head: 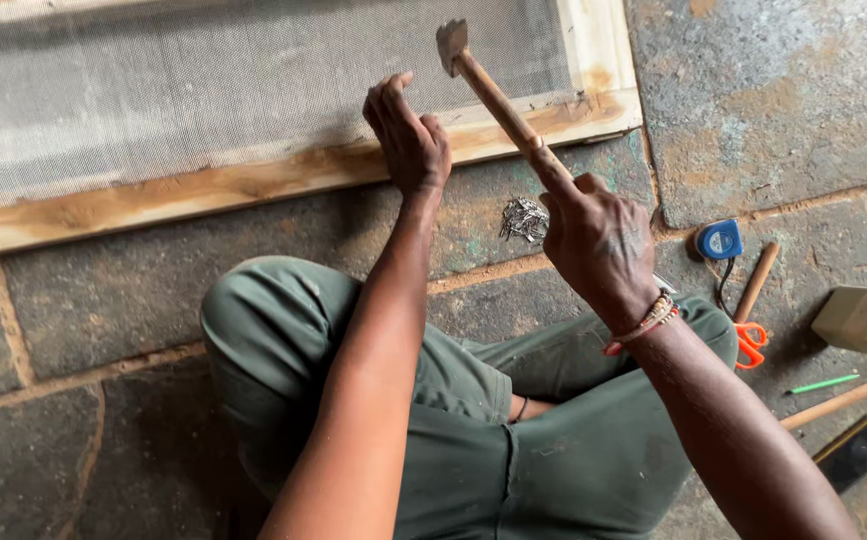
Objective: The person sits on a stone floor and uses a hammer to drive nails into a wooden frame, securing a metal mesh screen. The person repeatedly picks up nails and hammers them along the edges of the frame.
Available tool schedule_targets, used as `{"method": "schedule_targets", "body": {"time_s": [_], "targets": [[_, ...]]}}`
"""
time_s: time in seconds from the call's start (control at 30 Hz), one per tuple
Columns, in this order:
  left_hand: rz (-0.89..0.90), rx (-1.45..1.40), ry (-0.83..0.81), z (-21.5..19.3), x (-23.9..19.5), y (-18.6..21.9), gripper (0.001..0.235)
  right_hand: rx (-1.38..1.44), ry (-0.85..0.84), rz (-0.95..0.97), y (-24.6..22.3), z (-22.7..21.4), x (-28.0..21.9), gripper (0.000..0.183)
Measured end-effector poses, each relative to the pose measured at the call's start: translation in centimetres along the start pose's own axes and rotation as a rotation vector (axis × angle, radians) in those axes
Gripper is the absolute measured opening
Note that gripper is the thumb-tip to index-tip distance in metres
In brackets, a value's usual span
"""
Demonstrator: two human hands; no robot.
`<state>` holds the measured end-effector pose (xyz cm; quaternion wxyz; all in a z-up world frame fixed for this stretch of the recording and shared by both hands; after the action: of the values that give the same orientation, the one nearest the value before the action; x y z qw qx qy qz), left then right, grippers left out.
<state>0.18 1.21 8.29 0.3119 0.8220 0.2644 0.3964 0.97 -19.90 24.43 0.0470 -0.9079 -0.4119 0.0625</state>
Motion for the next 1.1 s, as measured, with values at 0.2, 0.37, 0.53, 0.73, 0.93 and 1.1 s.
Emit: {"method": "schedule_targets", "body": {"time_s": [0.2,0.37,0.53,0.73,0.93,1.1], "targets": [[-0.013,0.01,-0.012,0.3,0.4,-0.2,0.05,0.025,0.061,0.027,1.6,2.5,-1.3,0.063],[-0.019,-0.001,-0.009,0.7,0.7,-0.4,0.051,0.046,0.004,0.141,3.1,7.2,-2.7,0.051],[-0.053,-0.01,-0.023,0.7,-0.5,-0.9,0.055,0.121,0.161,0.063,3.0,8.2,-4.3,0.055],[-0.022,0.013,-0.033,0.6,0.2,0.0,0.054,0.139,0.247,0.069,3.0,8.7,-4.7,0.056],[-0.027,-0.021,-0.063,-0.3,1.1,1.4,0.051,0.249,0.156,0.262,6.2,10.3,-5.1,0.052],[0.157,-0.083,-0.313,1.4,-0.4,4.1,0.027,1.071,0.465,0.269,9.8,9.4,-8.4,0.058]]}}
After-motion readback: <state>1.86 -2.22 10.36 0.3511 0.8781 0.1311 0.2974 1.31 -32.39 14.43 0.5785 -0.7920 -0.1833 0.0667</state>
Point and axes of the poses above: each hand's wrist, its own x-axis towards the middle knuckle, its own z-axis out of the palm, y = z × x, the point moved 8 cm from there along x, towards the middle knuckle, and after that the axes turned 8 degrees about -y, right-handed, at the moved point
